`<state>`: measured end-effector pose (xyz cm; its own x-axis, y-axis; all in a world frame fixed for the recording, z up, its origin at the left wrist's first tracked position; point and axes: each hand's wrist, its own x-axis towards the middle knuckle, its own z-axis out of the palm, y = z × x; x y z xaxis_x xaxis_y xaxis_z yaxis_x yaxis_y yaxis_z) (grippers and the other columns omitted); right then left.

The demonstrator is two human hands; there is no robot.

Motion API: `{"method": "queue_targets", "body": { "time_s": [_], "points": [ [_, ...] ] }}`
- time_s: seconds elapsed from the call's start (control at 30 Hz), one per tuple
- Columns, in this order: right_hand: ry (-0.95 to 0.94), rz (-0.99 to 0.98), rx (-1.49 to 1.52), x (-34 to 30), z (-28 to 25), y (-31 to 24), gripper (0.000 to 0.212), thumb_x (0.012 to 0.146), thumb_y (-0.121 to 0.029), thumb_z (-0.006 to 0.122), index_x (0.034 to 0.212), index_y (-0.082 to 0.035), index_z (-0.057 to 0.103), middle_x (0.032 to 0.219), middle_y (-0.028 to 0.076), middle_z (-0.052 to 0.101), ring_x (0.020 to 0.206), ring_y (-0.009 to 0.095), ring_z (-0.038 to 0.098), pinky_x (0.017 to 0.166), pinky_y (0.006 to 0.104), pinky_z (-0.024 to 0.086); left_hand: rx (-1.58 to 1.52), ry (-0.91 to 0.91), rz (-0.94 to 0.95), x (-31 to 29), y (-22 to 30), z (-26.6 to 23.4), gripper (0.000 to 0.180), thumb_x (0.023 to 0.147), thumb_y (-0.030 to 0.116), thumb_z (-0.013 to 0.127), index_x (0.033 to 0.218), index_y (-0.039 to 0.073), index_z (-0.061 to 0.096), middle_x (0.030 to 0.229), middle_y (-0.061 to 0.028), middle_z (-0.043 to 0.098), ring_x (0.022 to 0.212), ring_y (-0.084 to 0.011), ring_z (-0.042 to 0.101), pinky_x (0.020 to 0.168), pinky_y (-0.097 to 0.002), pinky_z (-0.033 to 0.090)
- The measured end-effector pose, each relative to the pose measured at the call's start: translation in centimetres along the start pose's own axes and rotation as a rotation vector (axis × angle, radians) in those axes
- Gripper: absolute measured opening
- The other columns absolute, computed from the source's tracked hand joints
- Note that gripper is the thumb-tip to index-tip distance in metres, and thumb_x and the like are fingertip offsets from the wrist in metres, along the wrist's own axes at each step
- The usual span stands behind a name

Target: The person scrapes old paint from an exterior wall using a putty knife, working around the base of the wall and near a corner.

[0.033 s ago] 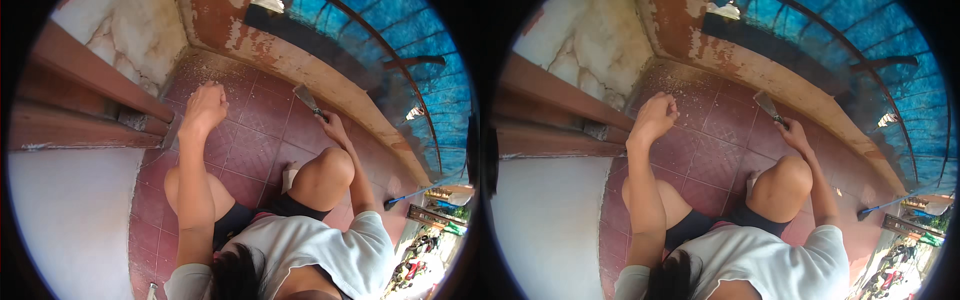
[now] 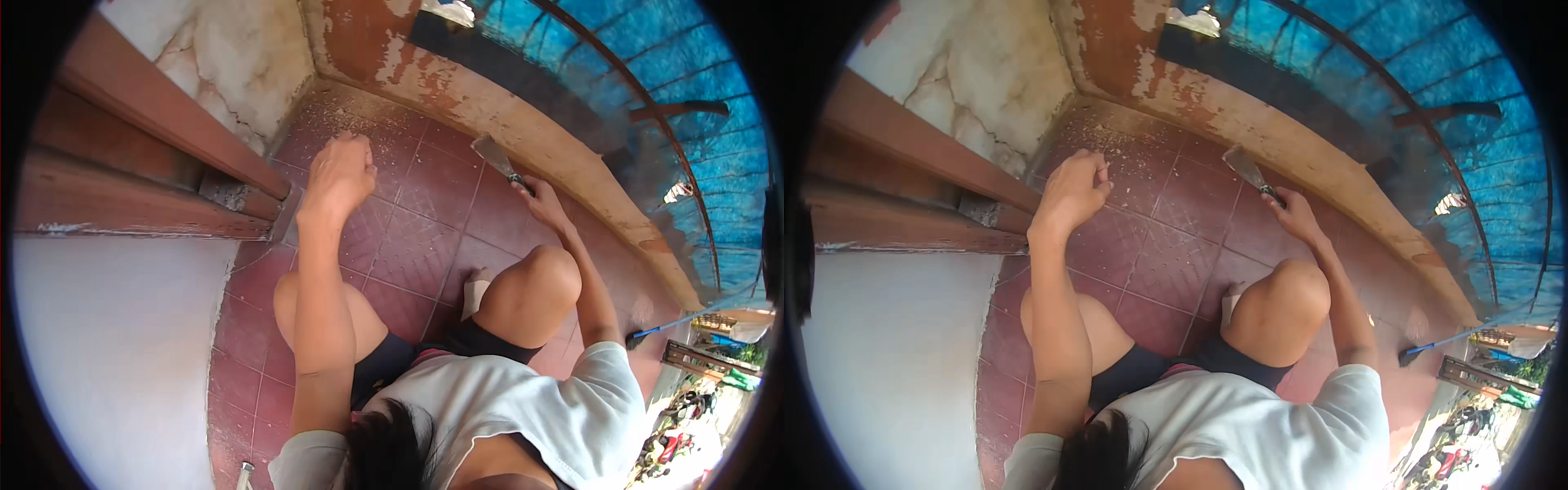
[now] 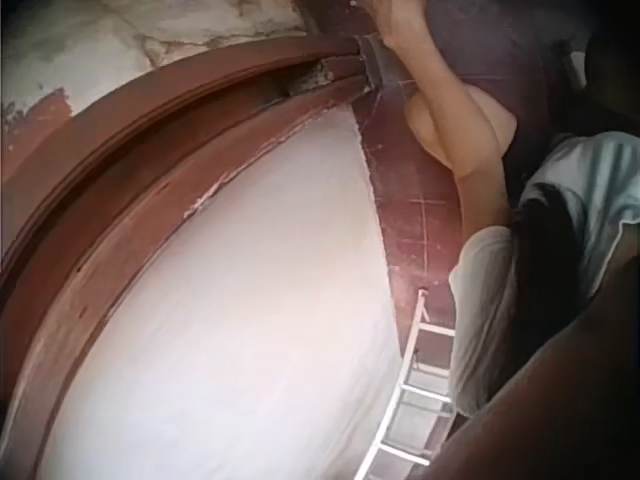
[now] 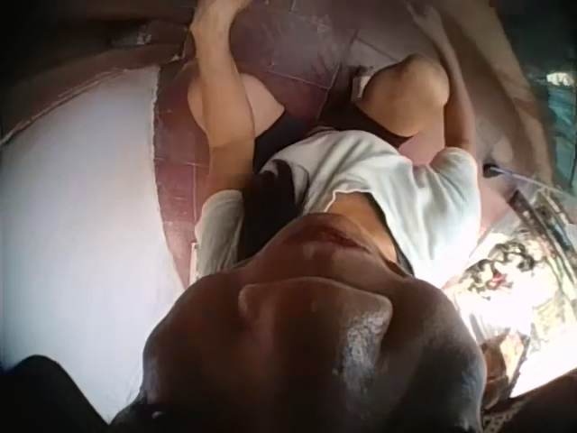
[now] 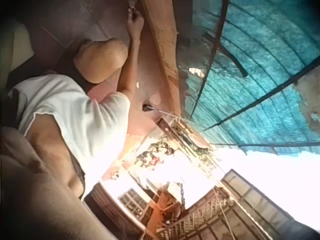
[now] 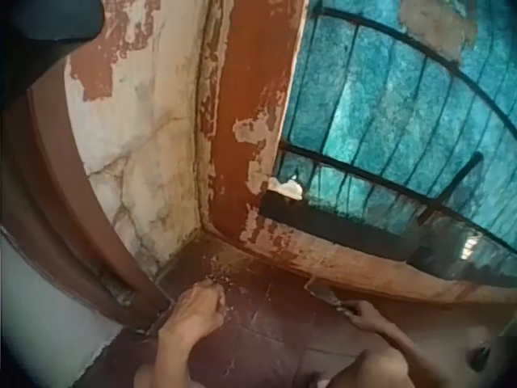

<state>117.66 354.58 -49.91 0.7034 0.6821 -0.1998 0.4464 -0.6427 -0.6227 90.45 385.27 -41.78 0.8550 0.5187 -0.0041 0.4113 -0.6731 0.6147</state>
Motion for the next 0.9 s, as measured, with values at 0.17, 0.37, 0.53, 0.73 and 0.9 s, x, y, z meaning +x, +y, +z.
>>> {"method": "queue_targets", "body": {
  "time_s": [0.17, 0.37, 0.53, 0.73, 0.9],
  "points": [
    [-0.074, -0.302, -0.185, 5.5, 1.5, -12.6, 0.029, 0.092, -0.03, 0.053, 0.094, -0.002, 0.059, 0.079, 0.02, 0.063, 0.079, 0.039, 0.059, 0.071, 0.0449, 0.044, -0.026, 0.1, 0.013, -0.6, -1.5, -0.6, 0.01, 0.076, 0.01, 0.064, 0.08, 0.003, 0.059, 0.091, -0.0181, 0.06, 0.088, -0.039, 0.058, 0.077, -0.0444, 0.045],
    [0.02, -0.317, -0.272, 12.3, 4.4, -19.3, 0.032, 0.094, -0.029, 0.049, 0.114, -0.005, 0.049, 0.083, 0.02, 0.063, 0.08, 0.037, 0.061, 0.07, 0.0442, 0.045, -0.2, 0.045, 0.179, 0.7, 0.1, 1.3, 0.01, 0.076, 0.011, 0.064, 0.081, 0.004, 0.059, 0.089, -0.0168, 0.059, 0.088, -0.0376, 0.059, 0.077, -0.0453, 0.046],
    [0.141, -0.359, 0.492, 18.5, 13.3, -25.6, 0.019, 0.099, -0.024, 0.045, 0.106, -0.006, 0.047, 0.072, 0.004, 0.056, 0.061, 0.013, 0.055, 0.058, 0.0306, 0.045, -0.19, 0.026, 0.173, 0.1, -0.8, 0.7, 0.011, 0.079, 0.012, 0.063, 0.083, 0.004, 0.057, 0.089, -0.0162, 0.059, 0.087, -0.0374, 0.059, 0.077, -0.0457, 0.046],
    [0.132, -0.202, 0.992, 19.9, 24.9, -26.7, 0.024, 0.099, -0.029, 0.044, 0.106, -0.007, 0.049, 0.071, 0.002, 0.053, 0.06, 0.011, 0.052, 0.054, 0.0274, 0.043, -0.082, 0.113, 0.076, -1.2, -2.0, -0.9, 0.01, 0.083, 0.011, 0.057, 0.087, 0.002, 0.054, 0.089, -0.0172, 0.061, 0.089, -0.0376, 0.059, 0.077, -0.0466, 0.045],
    [-0.024, -0.009, 1.016, 20.9, 32.2, -21.7, 0.032, 0.099, -0.038, 0.044, 0.104, -0.008, 0.052, 0.069, 0.0, 0.051, 0.061, 0.011, 0.05, 0.054, 0.0263, 0.041, 0.003, 0.211, 0.006, -4.0, -2.3, -3.9, 0.012, 0.085, 0.01, 0.055, 0.084, 0.002, 0.047, 0.083, -0.0189, 0.057, 0.086, -0.0391, 0.056, 0.074, -0.0477, 0.042]
  ]
}}
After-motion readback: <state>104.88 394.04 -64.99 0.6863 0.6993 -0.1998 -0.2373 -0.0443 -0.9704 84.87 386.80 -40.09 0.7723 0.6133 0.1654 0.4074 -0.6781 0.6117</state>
